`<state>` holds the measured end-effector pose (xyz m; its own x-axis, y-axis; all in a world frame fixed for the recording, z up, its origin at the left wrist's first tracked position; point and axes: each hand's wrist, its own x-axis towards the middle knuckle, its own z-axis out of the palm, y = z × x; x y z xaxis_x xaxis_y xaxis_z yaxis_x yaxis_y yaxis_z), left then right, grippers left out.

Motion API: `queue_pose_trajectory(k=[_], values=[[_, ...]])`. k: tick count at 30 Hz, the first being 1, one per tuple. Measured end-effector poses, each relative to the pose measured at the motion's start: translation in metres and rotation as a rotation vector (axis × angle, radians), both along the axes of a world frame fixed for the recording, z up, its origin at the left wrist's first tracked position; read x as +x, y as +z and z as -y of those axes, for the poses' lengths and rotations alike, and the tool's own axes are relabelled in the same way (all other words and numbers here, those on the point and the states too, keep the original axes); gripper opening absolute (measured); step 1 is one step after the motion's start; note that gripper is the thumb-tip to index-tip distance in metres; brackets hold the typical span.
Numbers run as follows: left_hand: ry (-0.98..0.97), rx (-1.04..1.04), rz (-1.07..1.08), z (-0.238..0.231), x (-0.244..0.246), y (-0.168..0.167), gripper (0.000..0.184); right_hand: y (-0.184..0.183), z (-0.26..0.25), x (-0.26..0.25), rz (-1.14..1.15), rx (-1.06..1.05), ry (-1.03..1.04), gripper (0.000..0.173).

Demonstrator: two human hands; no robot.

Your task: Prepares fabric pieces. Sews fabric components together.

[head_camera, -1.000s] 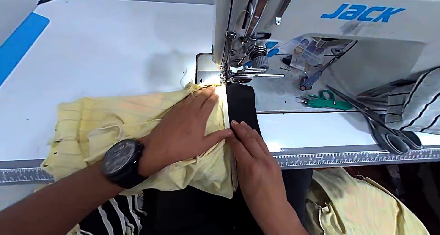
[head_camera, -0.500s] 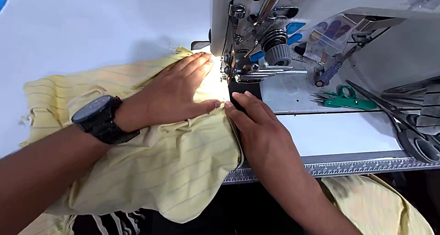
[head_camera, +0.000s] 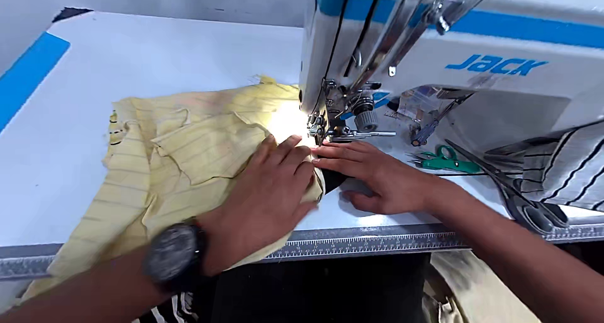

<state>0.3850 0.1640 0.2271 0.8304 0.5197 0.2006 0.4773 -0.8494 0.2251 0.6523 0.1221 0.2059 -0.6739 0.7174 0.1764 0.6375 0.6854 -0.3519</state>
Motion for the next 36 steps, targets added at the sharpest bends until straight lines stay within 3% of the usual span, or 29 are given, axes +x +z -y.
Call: queue_pose_trajectory(k=[2,4,6,7,9,12,15,18,21,22,24,25,28,31,34,36], values=[[0.097,-0.081,0.163,0.004,-0.009,0.000,0.028,0.002,-0.015,0.000,0.065,0.211,0.029,0.053],[0.297,-0.154,0.364,0.021,-0.019,0.020,0.022,-0.001,-0.030,-0.014,0.033,0.537,0.020,0.029],[0.464,-0.059,0.521,0.069,-0.014,0.024,0.019,-0.006,-0.031,-0.044,-0.128,0.656,-0.092,0.021],[0.519,-0.007,0.610,0.094,-0.004,0.015,0.015,-0.004,-0.026,-0.062,-0.219,0.620,-0.159,0.019],[0.587,-0.125,0.713,0.120,0.018,-0.003,0.015,0.005,-0.002,-0.094,-0.375,0.428,-0.321,0.023],[0.756,-0.142,0.702,0.088,0.031,-0.015,0.041,0.011,0.036,-0.121,-0.527,0.156,-0.579,0.033],[0.560,0.042,0.714,0.035,0.010,-0.012,0.043,0.011,0.047,-0.132,-0.630,0.074,-0.706,0.036],[0.187,-0.049,0.576,-0.006,-0.035,0.016,0.017,0.005,0.052,-0.120,-0.510,0.052,-0.603,0.035],[0.004,-0.523,0.045,-0.008,-0.085,0.061,0.019,-0.005,0.043,-0.094,-0.249,0.165,-0.309,0.031],[0.008,-0.531,-0.185,0.008,-0.090,0.072,0.013,-0.006,0.040,-0.096,-0.175,0.251,-0.241,0.026],[0.024,-0.350,-0.564,0.064,-0.073,0.091,0.020,-0.004,0.046,-0.120,-0.078,0.425,-0.149,0.016],[0.039,-0.207,-0.630,0.088,-0.062,0.095,0.023,-0.002,0.054,-0.135,-0.061,0.489,-0.119,0.014],[-0.072,0.115,-0.397,0.114,-0.036,0.099,0.024,-0.019,0.085,-0.153,-0.126,0.504,-0.118,0.024],[-0.398,0.115,-0.093,0.064,0.013,0.063,0.018,-0.049,0.105,-0.121,-0.196,0.426,-0.155,0.022],[-0.157,0.055,-0.154,-0.003,0.015,0.016,0.036,-0.007,0.113,-0.065,-0.243,0.127,-0.001,0.034],[0.043,0.044,-0.179,-0.019,-0.008,0.009,0.040,0.009,0.109,-0.041,-0.287,0.010,0.049,0.040]])
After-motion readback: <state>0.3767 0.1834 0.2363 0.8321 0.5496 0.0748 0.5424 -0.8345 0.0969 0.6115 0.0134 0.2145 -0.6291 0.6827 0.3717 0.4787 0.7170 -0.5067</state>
